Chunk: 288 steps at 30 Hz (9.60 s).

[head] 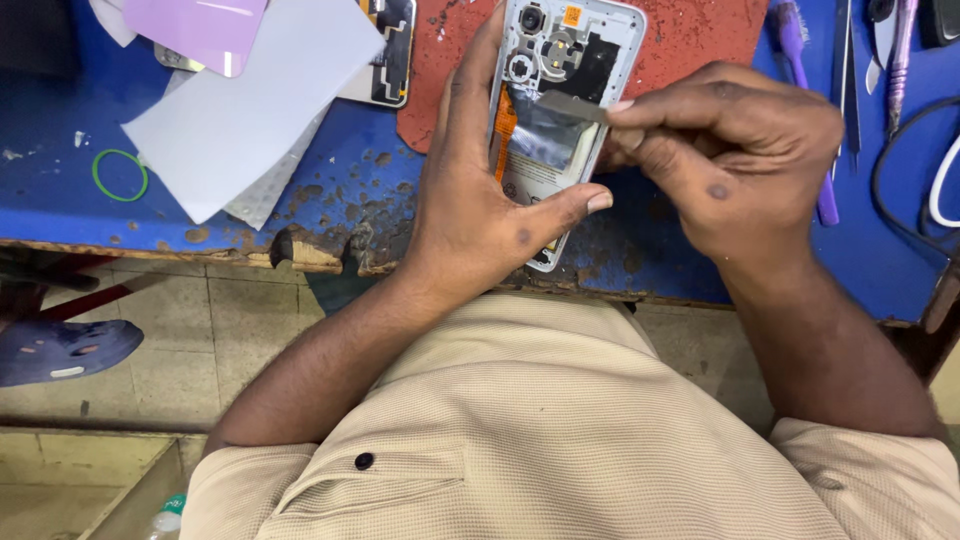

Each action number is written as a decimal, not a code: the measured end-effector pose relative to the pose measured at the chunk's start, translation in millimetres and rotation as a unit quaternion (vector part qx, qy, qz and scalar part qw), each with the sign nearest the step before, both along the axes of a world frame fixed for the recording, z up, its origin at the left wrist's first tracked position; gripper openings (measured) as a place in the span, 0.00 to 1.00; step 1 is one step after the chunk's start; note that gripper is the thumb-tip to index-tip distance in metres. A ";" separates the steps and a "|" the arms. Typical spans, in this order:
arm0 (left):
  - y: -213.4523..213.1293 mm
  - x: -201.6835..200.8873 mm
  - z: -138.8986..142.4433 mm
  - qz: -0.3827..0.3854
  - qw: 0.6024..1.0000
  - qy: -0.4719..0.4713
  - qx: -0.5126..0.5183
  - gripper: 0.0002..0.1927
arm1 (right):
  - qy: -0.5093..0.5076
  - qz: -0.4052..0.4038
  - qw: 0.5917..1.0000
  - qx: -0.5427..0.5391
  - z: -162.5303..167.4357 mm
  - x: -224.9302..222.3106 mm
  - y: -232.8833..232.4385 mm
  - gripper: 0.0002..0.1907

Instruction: The person disassembles a smartphone, removes the battery, cleans the frame with a brush, and reassembles the device. They use a prying tool to separate the screen and a brush to clean the frame edges before closing the phone.

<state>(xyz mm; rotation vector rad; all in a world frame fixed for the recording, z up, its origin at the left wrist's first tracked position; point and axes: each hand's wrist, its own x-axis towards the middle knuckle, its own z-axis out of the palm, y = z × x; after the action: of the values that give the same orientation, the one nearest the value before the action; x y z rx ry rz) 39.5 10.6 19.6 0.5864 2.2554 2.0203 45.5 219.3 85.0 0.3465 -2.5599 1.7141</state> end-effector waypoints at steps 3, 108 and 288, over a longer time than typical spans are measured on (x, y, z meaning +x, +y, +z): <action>0.1 0.2 1.3 -0.008 1.000 -0.023 0.016 0.60 | 0.007 0.002 1.000 -0.002 -0.8 1.1 0.7 0.06; -14.3 -11.4 1.0 -0.134 0.931 -0.208 0.269 0.54 | -0.085 -0.033 0.966 -0.242 3.1 5.5 -18.3 0.10; -24.7 17.3 -5.0 -0.111 0.831 -0.368 0.402 0.20 | -0.064 0.062 0.982 -0.165 -4.7 48.4 -32.2 0.10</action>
<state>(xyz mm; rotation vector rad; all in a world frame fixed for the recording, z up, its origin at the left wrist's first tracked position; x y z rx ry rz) 56.8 -14.1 14.6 0.0249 0.8346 2.4154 94.0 187.1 80.3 0.3960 -2.3151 2.2299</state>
